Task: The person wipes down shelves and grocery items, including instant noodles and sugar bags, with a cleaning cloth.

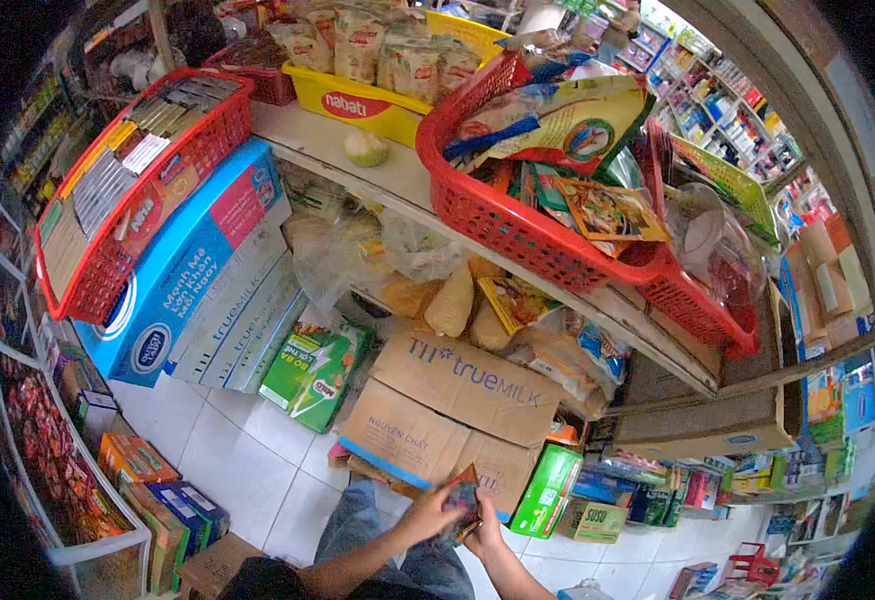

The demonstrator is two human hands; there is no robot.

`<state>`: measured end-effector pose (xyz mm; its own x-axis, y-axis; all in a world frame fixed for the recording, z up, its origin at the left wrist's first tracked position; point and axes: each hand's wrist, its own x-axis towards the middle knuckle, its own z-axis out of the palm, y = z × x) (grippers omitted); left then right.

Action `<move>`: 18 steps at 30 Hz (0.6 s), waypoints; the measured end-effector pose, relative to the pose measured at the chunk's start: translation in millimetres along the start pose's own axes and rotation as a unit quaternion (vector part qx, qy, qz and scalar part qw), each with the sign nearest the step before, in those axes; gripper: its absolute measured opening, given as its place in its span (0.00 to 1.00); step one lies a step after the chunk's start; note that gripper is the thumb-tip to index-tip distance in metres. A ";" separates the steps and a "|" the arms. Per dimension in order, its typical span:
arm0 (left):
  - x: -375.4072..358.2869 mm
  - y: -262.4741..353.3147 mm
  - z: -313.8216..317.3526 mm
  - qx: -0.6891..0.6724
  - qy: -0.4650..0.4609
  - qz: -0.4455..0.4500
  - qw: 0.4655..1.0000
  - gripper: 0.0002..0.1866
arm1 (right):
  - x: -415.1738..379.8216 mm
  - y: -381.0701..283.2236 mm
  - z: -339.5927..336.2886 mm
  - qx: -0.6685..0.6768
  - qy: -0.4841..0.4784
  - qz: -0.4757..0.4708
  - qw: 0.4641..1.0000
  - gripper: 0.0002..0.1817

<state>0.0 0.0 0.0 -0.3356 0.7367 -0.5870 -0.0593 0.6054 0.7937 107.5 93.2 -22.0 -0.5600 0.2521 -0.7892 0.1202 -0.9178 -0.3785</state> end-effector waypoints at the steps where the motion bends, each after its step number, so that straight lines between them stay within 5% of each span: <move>1: -2.5 -3.2 8.9 -0.056 -0.018 0.007 0.998 0.28 | 4.4 -4.9 -1.9 0.028 -0.013 -0.006 0.999 0.21; 2: 9.6 -35.0 34.4 -0.160 0.010 0.114 0.981 0.26 | 8.2 -7.8 -2.0 0.059 -0.027 -0.012 0.998 0.20; 3: -3.8 -32.1 25.8 -0.157 0.013 0.120 0.980 0.25 | 2.7 -3.1 10.9 0.065 -0.031 -0.006 0.997 0.20; 7: 12.8 -27.6 2.2 -0.033 0.149 0.127 0.980 0.24 | -4.7 -3.6 24.4 0.005 0.021 -0.044 0.999 0.17; 9: 29.8 -30.2 -8.2 0.080 0.214 0.041 0.973 0.21 | -11.7 -3.6 20.9 -0.025 0.035 0.067 0.997 0.18; 13: 4.5 -20.9 38.1 -0.215 0.004 0.091 0.972 0.23 | -5.4 -19.7 21.1 0.055 0.016 0.029 0.998 0.20; 18: 10.6 13.1 17.0 -0.042 0.083 0.121 0.988 0.22 | -6.5 -39.7 25.8 -0.046 0.039 -0.027 0.998 0.24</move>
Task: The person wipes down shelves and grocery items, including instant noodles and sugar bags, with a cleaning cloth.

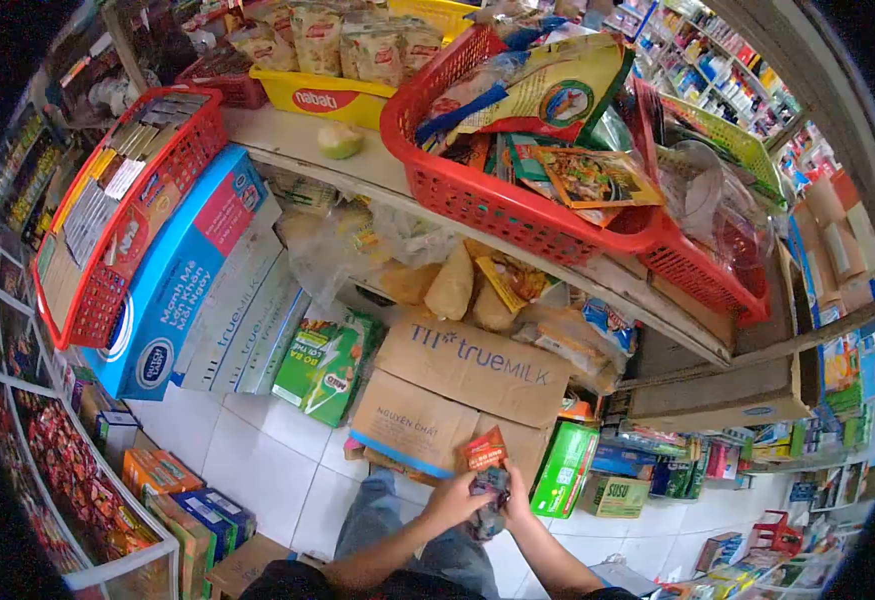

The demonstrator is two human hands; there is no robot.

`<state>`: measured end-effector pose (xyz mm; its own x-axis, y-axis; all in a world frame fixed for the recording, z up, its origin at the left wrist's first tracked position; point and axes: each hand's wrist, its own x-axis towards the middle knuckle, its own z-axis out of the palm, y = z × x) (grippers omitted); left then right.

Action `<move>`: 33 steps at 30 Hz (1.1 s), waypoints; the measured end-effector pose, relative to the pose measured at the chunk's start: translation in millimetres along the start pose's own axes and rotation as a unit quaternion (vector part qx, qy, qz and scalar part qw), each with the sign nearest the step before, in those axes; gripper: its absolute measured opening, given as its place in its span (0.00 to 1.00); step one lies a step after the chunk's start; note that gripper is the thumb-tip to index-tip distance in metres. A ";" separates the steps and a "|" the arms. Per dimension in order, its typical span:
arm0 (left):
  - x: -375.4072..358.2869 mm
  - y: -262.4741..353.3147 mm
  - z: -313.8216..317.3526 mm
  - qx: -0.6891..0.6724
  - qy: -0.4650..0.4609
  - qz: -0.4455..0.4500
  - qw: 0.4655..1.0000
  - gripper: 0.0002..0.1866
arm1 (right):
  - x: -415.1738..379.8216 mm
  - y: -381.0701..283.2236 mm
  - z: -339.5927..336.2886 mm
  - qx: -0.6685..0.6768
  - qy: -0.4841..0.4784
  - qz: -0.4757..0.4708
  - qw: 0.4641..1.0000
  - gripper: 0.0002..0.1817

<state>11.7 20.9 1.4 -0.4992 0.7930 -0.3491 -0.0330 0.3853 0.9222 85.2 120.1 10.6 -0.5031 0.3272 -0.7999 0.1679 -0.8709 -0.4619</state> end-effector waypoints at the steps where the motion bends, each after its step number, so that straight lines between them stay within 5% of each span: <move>1: 7.5 4.0 -5.1 0.056 0.029 0.003 0.998 0.22 | -4.3 -3.6 1.2 -0.006 0.014 -0.005 1.000 0.25; 6: 35.6 -6.3 -31.8 0.220 0.169 0.045 0.960 0.22 | -8.4 3.7 -4.1 0.016 -0.048 0.065 0.997 0.17; 11: 32.9 3.4 -44.3 0.263 0.169 0.020 0.950 0.23 | -23.9 1.4 18.7 0.018 -0.064 0.082 0.994 0.19; 15: 12.5 22.7 -34.5 0.174 -0.018 -0.040 0.984 0.28 | 11.3 17.6 -25.6 0.073 -0.062 0.068 0.993 0.22; 16: 10.8 8.5 -23.9 0.186 0.020 0.110 0.976 0.30 | 0.4 5.6 -6.9 0.029 -0.032 0.038 0.998 0.21; 17: 12.0 -4.7 -18.8 0.221 -0.059 0.059 0.972 0.29 | -1.1 4.7 -7.0 0.028 -0.036 0.035 0.998 0.21; 20: 33.3 -2.8 -33.6 0.221 0.012 0.134 0.966 0.28 | -9.4 10.5 -16.4 0.025 -0.077 0.037 0.996 0.22; 23: 50.3 9.1 -47.6 0.293 0.018 0.015 0.956 0.28 | -16.8 3.8 -9.0 0.051 -0.082 0.051 0.994 0.23; 25: 42.8 14.5 -41.6 0.223 -0.115 -0.002 0.968 0.28 | -4.3 1.9 -12.2 0.065 -0.049 0.041 0.996 0.24; 29: 18.6 19.9 -23.8 0.205 -0.042 0.133 0.969 0.27 | 11.3 1.4 -17.5 0.098 -0.009 -0.023 0.995 0.23; 31: 30.0 21.9 -31.7 0.211 -0.027 0.075 0.974 0.27 | 25.4 6.9 -43.4 0.256 -0.325 0.070 0.908 0.22; 32: 37.2 22.2 -35.5 0.215 -0.010 0.019 0.976 0.28 | 15.4 13.4 -31.4 0.043 -0.023 -0.038 0.998 0.23; 33: 44.0 18.8 -38.2 0.213 -0.013 0.020 0.977 0.28 | 8.5 11.8 -22.2 0.043 -0.020 -0.039 0.998 0.23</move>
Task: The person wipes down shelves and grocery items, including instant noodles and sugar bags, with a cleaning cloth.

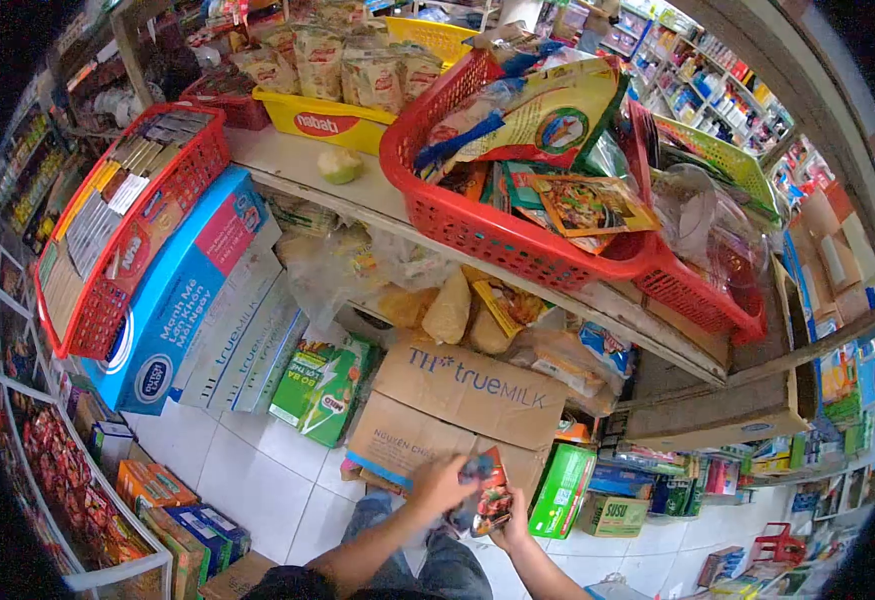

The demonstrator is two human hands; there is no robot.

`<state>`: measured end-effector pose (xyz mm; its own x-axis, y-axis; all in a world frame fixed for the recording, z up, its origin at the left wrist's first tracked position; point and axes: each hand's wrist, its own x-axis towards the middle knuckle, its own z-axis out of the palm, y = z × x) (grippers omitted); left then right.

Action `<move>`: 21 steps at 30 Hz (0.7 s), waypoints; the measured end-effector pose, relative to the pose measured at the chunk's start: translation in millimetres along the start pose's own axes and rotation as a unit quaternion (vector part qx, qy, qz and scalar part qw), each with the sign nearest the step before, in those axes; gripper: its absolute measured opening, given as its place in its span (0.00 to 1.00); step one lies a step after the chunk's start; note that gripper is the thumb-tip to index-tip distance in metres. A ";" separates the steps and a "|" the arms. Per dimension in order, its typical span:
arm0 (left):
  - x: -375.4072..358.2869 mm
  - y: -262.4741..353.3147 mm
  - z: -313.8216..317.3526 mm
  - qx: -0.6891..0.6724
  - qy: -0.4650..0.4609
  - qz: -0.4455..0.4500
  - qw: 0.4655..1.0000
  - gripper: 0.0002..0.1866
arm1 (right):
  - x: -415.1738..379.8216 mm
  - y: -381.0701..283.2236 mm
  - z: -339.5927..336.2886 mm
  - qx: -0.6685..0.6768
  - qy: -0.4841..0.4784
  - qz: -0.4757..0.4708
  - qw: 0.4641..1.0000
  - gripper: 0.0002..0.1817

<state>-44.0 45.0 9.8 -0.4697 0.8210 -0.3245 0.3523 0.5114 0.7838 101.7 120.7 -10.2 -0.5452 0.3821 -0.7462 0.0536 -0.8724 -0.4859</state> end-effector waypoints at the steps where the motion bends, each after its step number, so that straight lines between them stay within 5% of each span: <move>1: 7.6 -5.9 -1.5 0.032 0.052 0.006 0.998 0.26 | -3.4 -1.9 5.8 0.018 -0.017 0.030 0.999 0.23; 2: 12.7 -8.5 -2.9 0.063 0.106 0.011 0.992 0.24 | -4.1 -2.8 8.5 0.035 -0.035 0.061 0.997 0.24; 4: 6.4 2.4 -5.9 0.066 0.055 -0.008 0.996 0.24 | 5.2 1.5 -1.8 0.035 -0.024 0.058 0.997 0.25; 6: -7.3 13.3 0.9 -0.041 0.036 0.089 0.995 0.27 | 26.8 12.7 -24.1 0.067 0.023 0.030 0.997 0.20; 7: -11.4 6.0 17.6 -0.010 0.084 0.148 0.985 0.27 | -17.5 -24.7 52.4 0.066 0.047 0.015 0.997 0.17; 8: -12.1 8.5 13.6 -0.008 0.083 0.149 0.985 0.27 | -12.9 -20.2 42.5 0.068 0.046 0.014 0.997 0.17; 11: -4.9 9.8 1.4 0.043 0.046 0.017 0.998 0.25 | 0.8 0.7 9.3 0.038 0.018 -0.006 0.999 0.16; 14: 8.1 -4.5 2.2 0.036 0.067 -0.005 0.997 0.24 | -16.8 -11.1 28.4 0.044 -0.011 0.064 0.997 0.16; 15: 0.8 13.3 -8.0 -0.076 -0.008 0.002 0.997 0.25 | 4.7 2.5 2.2 0.045 -0.050 0.020 0.998 0.19; 16: -4.0 8.6 7.0 -0.029 0.033 0.107 0.993 0.27 | 4.2 -6.4 13.0 0.043 -0.054 0.016 0.997 0.19; 19: -16.6 8.8 23.3 -0.065 0.100 0.137 0.983 0.26 | -9.7 -6.1 20.4 0.012 0.010 0.025 1.000 0.26; 21: -5.3 7.1 6.5 -0.089 0.036 -0.003 0.995 0.27 | -12.3 -1.8 18.2 0.016 -0.004 0.053 0.998 0.27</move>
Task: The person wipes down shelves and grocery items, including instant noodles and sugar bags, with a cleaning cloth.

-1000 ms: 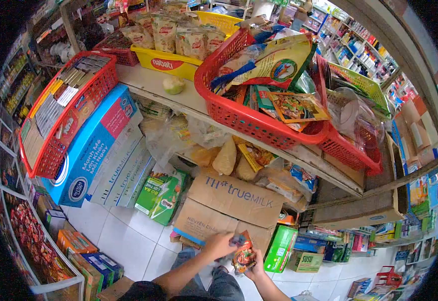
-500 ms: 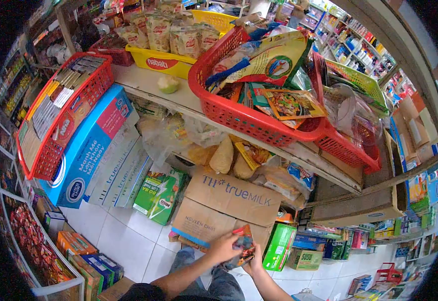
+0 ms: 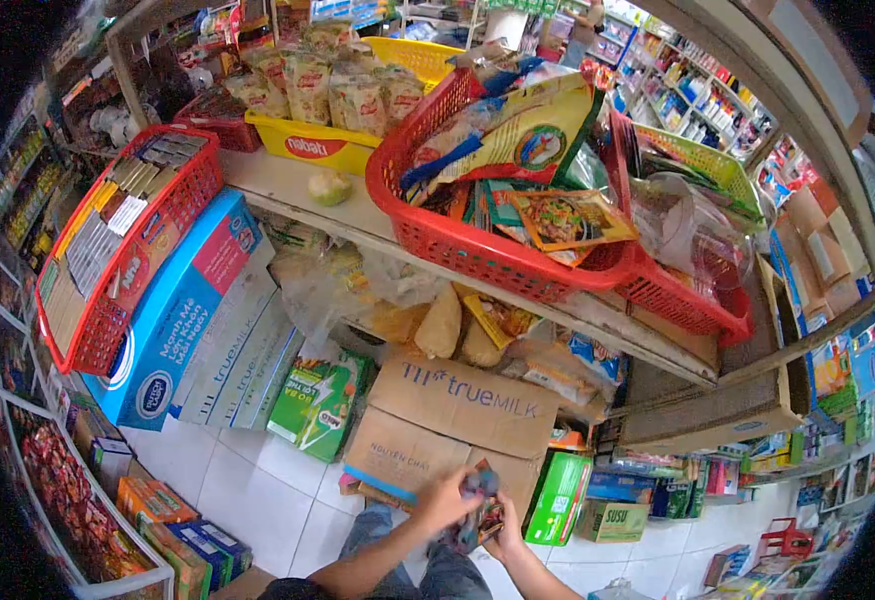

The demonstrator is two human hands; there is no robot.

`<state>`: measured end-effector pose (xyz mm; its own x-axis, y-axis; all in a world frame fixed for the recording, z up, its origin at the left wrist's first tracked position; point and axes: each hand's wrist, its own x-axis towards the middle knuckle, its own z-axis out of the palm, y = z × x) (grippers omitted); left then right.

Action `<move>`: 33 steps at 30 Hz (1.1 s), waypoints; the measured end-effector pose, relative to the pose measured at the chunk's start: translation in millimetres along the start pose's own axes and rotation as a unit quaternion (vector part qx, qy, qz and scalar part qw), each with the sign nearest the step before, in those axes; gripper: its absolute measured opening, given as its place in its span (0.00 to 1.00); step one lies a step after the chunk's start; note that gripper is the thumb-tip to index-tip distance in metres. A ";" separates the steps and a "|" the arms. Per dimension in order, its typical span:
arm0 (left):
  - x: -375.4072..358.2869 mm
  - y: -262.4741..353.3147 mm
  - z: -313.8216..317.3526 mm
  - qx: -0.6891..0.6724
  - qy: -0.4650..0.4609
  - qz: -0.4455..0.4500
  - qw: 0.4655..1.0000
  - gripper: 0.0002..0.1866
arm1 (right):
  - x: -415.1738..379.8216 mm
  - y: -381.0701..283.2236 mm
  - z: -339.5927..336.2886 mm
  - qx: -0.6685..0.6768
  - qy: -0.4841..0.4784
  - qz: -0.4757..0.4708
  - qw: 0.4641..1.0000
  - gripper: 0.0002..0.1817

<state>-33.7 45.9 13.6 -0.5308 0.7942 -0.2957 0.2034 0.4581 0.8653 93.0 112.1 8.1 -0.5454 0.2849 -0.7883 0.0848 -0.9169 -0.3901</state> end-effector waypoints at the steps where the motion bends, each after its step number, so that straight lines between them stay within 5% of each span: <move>1: 4.5 8.6 -8.7 0.000 -0.002 -0.002 1.000 0.27 | 0.5 0.4 -1.5 -0.002 -0.017 0.022 1.000 0.27; 3: 7.5 27.1 -19.2 -0.047 0.029 -0.074 0.996 0.25 | 8.7 9.9 -15.8 -0.013 0.017 0.032 0.999 0.26; 8: 7.9 17.3 4.2 0.022 0.114 0.157 0.981 0.21 | -0.8 -18.3 13.5 0.032 -0.031 -0.047 0.998 0.24; 10: 6.6 28.0 -18.4 0.030 0.006 -0.125 0.992 0.25 | 3.2 -15.0 7.3 0.047 -0.046 -0.033 0.997 0.21; 15: -20.6 16.3 7.9 0.027 0.030 0.064 0.997 0.24 | -0.9 -9.2 0.0 0.010 -0.049 -0.020 0.999 0.23; 19: -3.9 5.0 -5.8 0.063 0.035 -0.017 0.997 0.24 | -2.2 -3.0 -1.5 0.059 -0.041 0.014 0.997 0.19; 21: 13.1 -16.4 -22.7 0.033 0.161 -0.030 0.986 0.24 | 17.2 17.9 -35.3 0.013 -0.079 -0.015 0.997 0.15; 22: 15.0 -0.5 -46.4 0.051 0.145 -0.065 0.986 0.21 | 0.2 7.7 -8.0 0.029 -0.091 -0.005 0.995 0.14; 25: 13.9 -8.7 -55.0 -0.060 0.183 -0.006 0.981 0.22 | -0.2 -2.5 22.8 0.081 -0.043 -0.018 0.996 0.13; 27: 5.4 -5.5 -42.8 -0.090 0.123 0.017 0.988 0.22 | 28.9 -4.7 0.2 0.081 -0.088 -0.031 0.992 0.18; 28: -3.9 4.3 -36.7 -0.105 0.082 0.022 0.991 0.22 | 27.5 -9.4 9.2 0.048 -0.038 -0.065 0.996 0.19; 29: -8.4 16.1 -34.0 -0.033 -0.003 -0.011 0.999 0.23 | 30.5 -7.9 5.8 0.052 -0.042 -0.062 0.996 0.19; 31: -4.5 14.8 -24.8 0.070 0.064 -0.030 0.995 0.23 | 24.4 -13.2 14.8 -0.015 -0.051 0.019 0.998 0.19; 33: 13.2 -3.7 -42.3 0.086 0.141 -0.047 0.985 0.23 | 5.3 -14.9 27.7 -0.031 -0.058 -0.016 0.998 0.19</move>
<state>-76.3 37.8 23.6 -0.7564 0.6135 -0.2267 0.2657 0.6050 0.7506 65.8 119.5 22.9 -0.6414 0.2757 -0.7160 0.1160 -0.8876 -0.4458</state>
